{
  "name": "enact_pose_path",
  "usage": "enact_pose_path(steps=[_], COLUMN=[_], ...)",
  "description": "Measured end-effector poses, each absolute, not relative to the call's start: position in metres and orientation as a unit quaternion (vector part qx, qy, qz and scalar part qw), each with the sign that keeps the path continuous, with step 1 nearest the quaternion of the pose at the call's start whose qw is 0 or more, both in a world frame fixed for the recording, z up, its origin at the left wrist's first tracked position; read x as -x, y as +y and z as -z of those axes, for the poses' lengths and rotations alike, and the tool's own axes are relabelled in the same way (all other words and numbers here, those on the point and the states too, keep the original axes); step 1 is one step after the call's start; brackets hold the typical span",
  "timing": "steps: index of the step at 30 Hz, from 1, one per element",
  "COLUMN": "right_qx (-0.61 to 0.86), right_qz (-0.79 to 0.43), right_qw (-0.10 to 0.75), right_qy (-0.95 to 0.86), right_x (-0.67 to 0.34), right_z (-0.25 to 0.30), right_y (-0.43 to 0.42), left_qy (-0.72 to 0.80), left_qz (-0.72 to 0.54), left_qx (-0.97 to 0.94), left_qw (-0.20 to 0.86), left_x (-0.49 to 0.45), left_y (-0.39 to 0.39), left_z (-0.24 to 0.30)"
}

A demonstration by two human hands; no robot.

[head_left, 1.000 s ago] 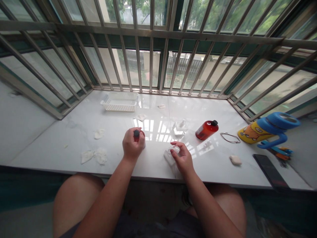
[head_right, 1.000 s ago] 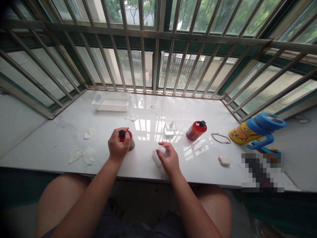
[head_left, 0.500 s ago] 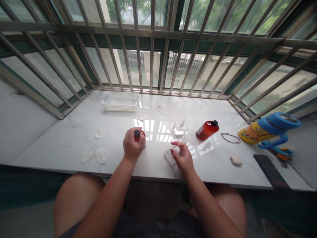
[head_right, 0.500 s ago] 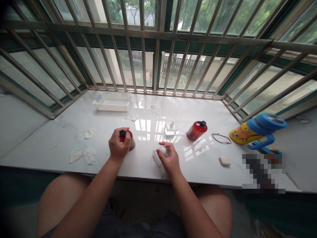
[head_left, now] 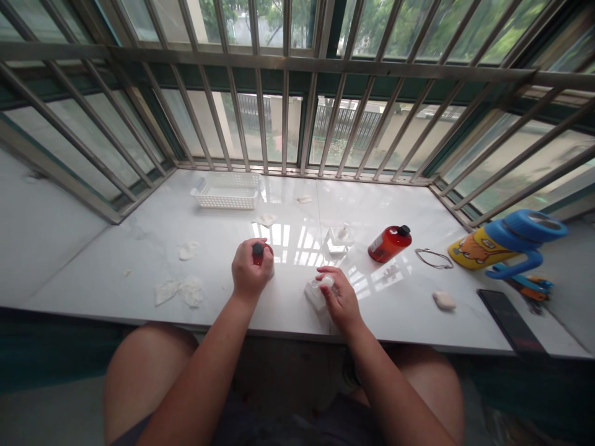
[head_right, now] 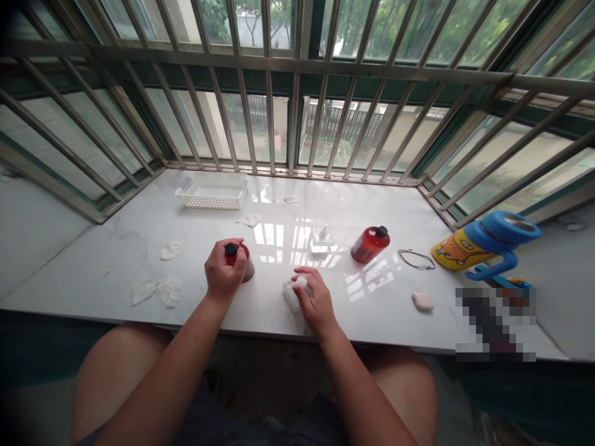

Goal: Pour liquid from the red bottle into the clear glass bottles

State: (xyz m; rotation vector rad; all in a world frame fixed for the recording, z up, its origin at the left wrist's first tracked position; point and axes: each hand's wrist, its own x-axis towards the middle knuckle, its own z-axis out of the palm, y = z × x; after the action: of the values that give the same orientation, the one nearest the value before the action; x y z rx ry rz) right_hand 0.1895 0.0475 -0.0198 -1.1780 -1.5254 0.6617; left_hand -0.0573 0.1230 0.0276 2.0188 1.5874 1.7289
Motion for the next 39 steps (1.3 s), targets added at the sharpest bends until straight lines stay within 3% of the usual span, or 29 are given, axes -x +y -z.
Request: enact_pose_path(steps=[7, 13, 20, 29, 39], right_qx=[0.497, 0.485, 0.481, 0.474, 0.484], right_qz=[-0.328, -0.286, -0.315, -0.234, -0.224], right_qw=[0.57, 0.525, 0.55, 0.498, 0.489], right_qy=[-0.565, -0.638, -0.606, -0.687, -0.69], right_x=[-0.188, -0.19, -0.188, -0.188, -0.186], right_z=[0.032, 0.025, 0.036, 0.027, 0.028], right_y=[0.049, 0.048, 0.049, 0.047, 0.045], left_qy=[0.511, 0.507, 0.506, 0.501, 0.51], left_qz=[-0.561, -0.566, -0.567, -0.571, -0.586], left_qx=[-0.651, -0.65, -0.649, -0.65, -0.629], left_qw=[0.019, 0.019, 0.017, 0.015, 0.039], left_x=[0.058, 0.057, 0.056, 0.057, 0.054], left_y=[0.123, 0.123, 0.123, 0.123, 0.122], left_z=[-0.028, -0.029, -0.028, -0.028, -0.027])
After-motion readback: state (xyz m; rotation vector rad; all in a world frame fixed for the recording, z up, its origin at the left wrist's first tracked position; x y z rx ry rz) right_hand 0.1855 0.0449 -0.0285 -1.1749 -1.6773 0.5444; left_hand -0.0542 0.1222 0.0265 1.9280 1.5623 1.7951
